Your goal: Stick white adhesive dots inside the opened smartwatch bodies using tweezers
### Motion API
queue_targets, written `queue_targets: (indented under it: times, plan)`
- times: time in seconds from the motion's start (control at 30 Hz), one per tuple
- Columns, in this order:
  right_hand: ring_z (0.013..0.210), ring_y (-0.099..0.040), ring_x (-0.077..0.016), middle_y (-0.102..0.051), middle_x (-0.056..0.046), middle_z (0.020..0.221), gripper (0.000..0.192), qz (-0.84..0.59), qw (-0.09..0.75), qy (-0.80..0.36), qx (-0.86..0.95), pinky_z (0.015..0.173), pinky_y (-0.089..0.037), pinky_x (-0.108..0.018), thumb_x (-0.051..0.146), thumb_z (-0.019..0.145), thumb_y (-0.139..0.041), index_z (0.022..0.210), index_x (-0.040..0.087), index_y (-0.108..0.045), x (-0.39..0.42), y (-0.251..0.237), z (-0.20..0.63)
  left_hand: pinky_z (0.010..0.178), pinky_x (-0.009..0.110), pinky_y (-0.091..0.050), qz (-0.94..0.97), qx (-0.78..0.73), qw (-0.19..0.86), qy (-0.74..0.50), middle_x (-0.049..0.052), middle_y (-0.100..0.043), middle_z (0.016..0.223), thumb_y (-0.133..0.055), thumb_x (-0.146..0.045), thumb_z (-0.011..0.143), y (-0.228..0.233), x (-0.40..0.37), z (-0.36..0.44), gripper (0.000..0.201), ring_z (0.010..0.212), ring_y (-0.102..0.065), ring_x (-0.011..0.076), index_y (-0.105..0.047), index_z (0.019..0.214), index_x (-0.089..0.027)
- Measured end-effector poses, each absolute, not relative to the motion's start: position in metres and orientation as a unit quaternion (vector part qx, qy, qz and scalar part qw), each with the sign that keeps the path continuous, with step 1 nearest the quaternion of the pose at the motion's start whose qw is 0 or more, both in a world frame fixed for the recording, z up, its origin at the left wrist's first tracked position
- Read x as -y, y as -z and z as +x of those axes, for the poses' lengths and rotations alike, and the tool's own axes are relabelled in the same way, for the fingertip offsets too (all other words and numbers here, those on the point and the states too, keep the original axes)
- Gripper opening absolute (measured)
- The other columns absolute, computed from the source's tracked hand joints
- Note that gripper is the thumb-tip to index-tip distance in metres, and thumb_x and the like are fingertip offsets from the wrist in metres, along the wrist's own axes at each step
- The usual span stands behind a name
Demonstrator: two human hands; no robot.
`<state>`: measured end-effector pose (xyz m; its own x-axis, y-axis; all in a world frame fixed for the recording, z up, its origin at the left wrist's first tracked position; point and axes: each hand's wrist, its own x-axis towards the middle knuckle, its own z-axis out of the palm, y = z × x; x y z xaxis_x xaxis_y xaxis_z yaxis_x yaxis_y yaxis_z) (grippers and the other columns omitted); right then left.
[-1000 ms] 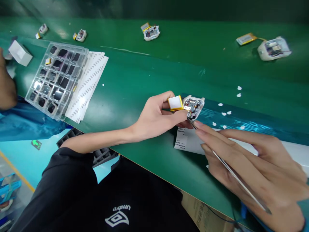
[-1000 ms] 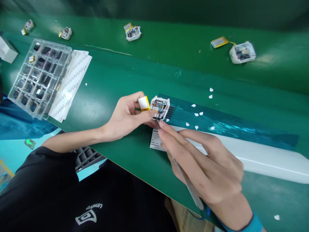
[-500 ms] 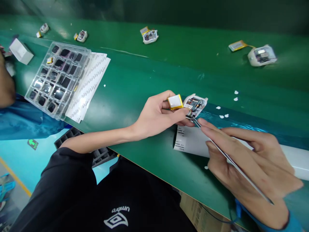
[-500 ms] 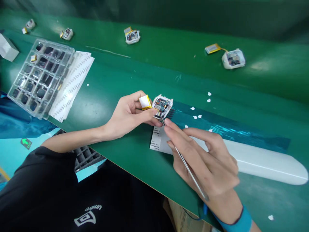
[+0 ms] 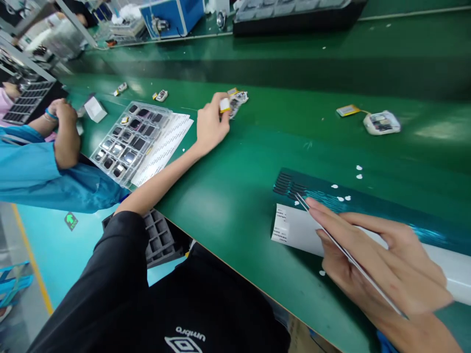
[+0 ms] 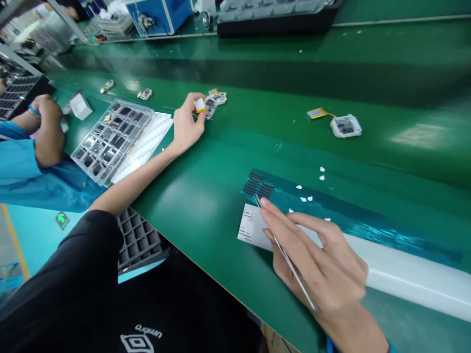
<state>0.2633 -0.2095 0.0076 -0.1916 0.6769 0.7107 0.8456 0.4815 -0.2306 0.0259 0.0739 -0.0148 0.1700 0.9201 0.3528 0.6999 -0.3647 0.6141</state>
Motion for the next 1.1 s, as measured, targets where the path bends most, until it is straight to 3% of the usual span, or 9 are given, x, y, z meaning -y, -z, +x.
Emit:
queue_targets:
  times: [0.13, 0.3, 0.4, 0.53, 0.63, 0.73, 0.83, 0.97, 1.1]
  plan:
    - [0.083, -0.076, -0.0198, -0.084, 0.000, 0.108, 0.089, -0.463, 0.399, 0.160, 0.776, 0.074, -0.063, -0.031, -0.005, 0.082, -0.079, 0.161, 0.025, -0.049, 0.204, -0.009, 0.261, 0.122, 0.067, -0.034, 0.725, -0.619, 0.069, -0.294, 0.017, -0.068, 0.136, -0.061, -0.019, 0.086, 0.027, -0.145, 0.002, 0.047, 0.139, -0.054, 0.0426, -0.065, 0.133, -0.027]
    - [0.083, -0.075, -0.0194, -0.083, 0.001, 0.111, 0.093, -0.469, 0.401, 0.147, 0.773, 0.074, -0.063, -0.031, -0.006, 0.082, -0.077, 0.163, 0.030, -0.046, 0.203, -0.010, 0.260, 0.131, 0.062, -0.027, 0.821, -0.490, 0.106, -0.275, 0.003, -0.056, 0.160, -0.055, -0.037, 0.088, 0.042, -0.183, 0.018, 0.046, 0.158, -0.033, 0.0368, -0.071, 0.130, -0.036]
    - [0.082, -0.075, -0.0197, -0.083, 0.000, 0.114, 0.093, -0.463, 0.404, 0.148, 0.775, 0.074, -0.063, -0.031, -0.006, 0.084, -0.075, 0.164, 0.029, -0.044, 0.203, -0.010, 0.260, 0.130, 0.066, -0.026, 0.851, -0.454, 0.148, -0.220, 0.002, -0.060, 0.158, -0.051, -0.046, 0.091, 0.044, -0.196, 0.029, 0.043, 0.160, -0.032, 0.0366, -0.073, 0.127, -0.036]
    - [0.085, -0.074, -0.0190, -0.082, 0.000, 0.117, 0.093, -0.463, 0.401, 0.154, 0.775, 0.075, -0.062, -0.030, -0.006, 0.084, -0.075, 0.164, 0.028, -0.043, 0.202, -0.009, 0.261, 0.131, 0.067, -0.026, 0.866, -0.427, 0.171, -0.199, 0.013, -0.066, 0.148, -0.065, -0.044, 0.080, 0.035, -0.200, 0.027, 0.047, 0.160, -0.034, 0.0419, -0.074, 0.121, -0.024]
    - [0.086, -0.074, -0.0190, -0.082, 0.000, 0.116, 0.092, -0.463, 0.399, 0.152, 0.777, 0.077, -0.061, -0.030, -0.005, 0.084, -0.075, 0.164, 0.028, -0.043, 0.203, -0.009, 0.261, 0.131, 0.064, -0.030, 0.878, -0.396, 0.175, -0.203, 0.015, -0.072, 0.133, -0.075, -0.037, 0.070, 0.020, -0.186, 0.025, 0.033, 0.151, -0.046, 0.0429, -0.075, 0.100, -0.024]
    - [0.086, -0.074, -0.0194, -0.083, 0.000, 0.112, 0.087, -0.459, 0.401, 0.148, 0.779, 0.077, -0.061, -0.031, -0.004, 0.086, -0.073, 0.162, 0.026, -0.046, 0.204, -0.011, 0.261, 0.123, 0.063, -0.042, 0.861, -0.394, 0.192, -0.260, 0.015, -0.074, 0.120, -0.074, -0.037, 0.077, 0.003, -0.148, 0.034, 0.015, 0.135, -0.059, 0.0395, -0.071, 0.086, -0.026]
    - [0.092, -0.075, -0.0203, -0.083, -0.002, 0.113, 0.072, -0.469, 0.403, 0.138, 0.774, 0.079, -0.061, -0.031, -0.003, 0.089, -0.070, 0.155, 0.023, -0.056, 0.206, -0.013, 0.261, 0.104, 0.054, -0.057, 0.785, -0.390, 0.344, -0.338, 0.010, -0.077, 0.100, -0.070, -0.040, 0.087, -0.013, -0.086, 0.054, 0.018, 0.105, -0.073, 0.0291, -0.066, 0.089, -0.022]
    - [0.098, -0.078, -0.0206, -0.083, -0.004, 0.104, 0.052, -0.485, 0.431, 0.128, 0.750, 0.075, -0.061, -0.029, -0.003, 0.092, -0.061, 0.138, 0.022, -0.063, 0.204, -0.013, 0.262, 0.085, 0.033, -0.063, 0.622, -0.331, 0.621, -0.345, 0.001, -0.077, 0.091, -0.064, -0.028, 0.095, -0.027, 0.005, 0.078, 0.011, 0.079, -0.078, 0.0146, -0.058, 0.098, -0.020]
    - [0.059, -0.068, -0.0100, -0.077, 0.005, 0.078, 0.050, -0.520, 0.426, 0.139, 0.728, 0.060, -0.052, -0.021, -0.005, 0.093, -0.056, 0.132, 0.024, -0.066, 0.202, -0.012, 0.264, 0.076, 0.028, -0.064, 0.562, -0.251, 0.752, -0.236, 0.000, -0.079, 0.084, -0.071, -0.035, 0.097, -0.026, 0.065, 0.088, 0.026, 0.072, -0.079, 0.0145, -0.066, 0.118, -0.021]
